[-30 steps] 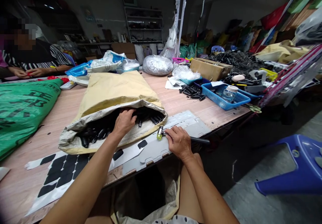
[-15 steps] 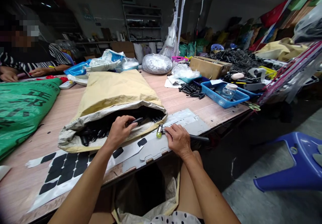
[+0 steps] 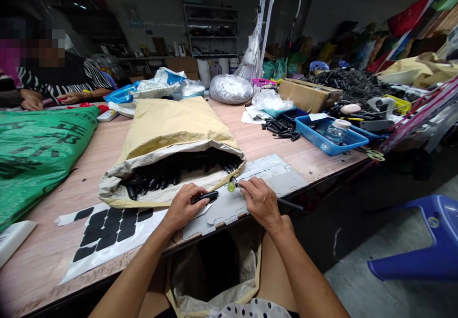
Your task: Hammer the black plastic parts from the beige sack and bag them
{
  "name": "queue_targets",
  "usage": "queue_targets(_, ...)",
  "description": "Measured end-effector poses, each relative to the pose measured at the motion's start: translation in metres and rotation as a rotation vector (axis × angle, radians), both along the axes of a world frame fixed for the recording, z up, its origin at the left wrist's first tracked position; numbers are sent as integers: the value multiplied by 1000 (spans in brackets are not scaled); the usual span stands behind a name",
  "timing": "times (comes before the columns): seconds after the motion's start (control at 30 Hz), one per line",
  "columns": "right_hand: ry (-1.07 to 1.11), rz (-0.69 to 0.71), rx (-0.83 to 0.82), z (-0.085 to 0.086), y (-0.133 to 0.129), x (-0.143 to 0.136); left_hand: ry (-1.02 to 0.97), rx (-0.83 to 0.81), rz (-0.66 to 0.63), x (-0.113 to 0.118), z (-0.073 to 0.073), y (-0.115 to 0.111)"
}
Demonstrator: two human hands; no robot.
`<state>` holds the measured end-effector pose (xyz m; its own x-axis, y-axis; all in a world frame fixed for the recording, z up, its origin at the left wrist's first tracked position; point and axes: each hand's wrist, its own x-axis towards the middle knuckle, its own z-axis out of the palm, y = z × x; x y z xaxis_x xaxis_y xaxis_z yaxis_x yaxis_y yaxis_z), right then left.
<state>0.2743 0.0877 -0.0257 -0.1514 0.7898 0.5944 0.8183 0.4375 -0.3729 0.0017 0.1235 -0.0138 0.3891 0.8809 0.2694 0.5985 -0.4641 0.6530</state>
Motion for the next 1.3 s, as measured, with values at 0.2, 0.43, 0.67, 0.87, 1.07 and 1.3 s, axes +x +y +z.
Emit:
queue_targets(0.2, 221, 59, -39, 23, -16, -40, -11, -10, 16, 0, 1, -1)
queue_targets(0.43, 54, -9, -73, 31, -22, -62, -27, 11, 24, 0, -4, 0)
queue_targets(0.67, 40, 13, -67, 37, -24, -77, -4, 23, 17, 0, -4, 0)
queue_targets(0.87, 52, 12, -77, 30, -20, -74, -9, 13, 21, 0, -3, -1)
queue_targets(1.07, 44, -48, -13, 21, 1, -31, -16, -31, 33, 0, 0, -2)
queue_targets(1.3, -98, -5, -10, 1, 15, 0, -4, -59, 3, -3, 3, -1)
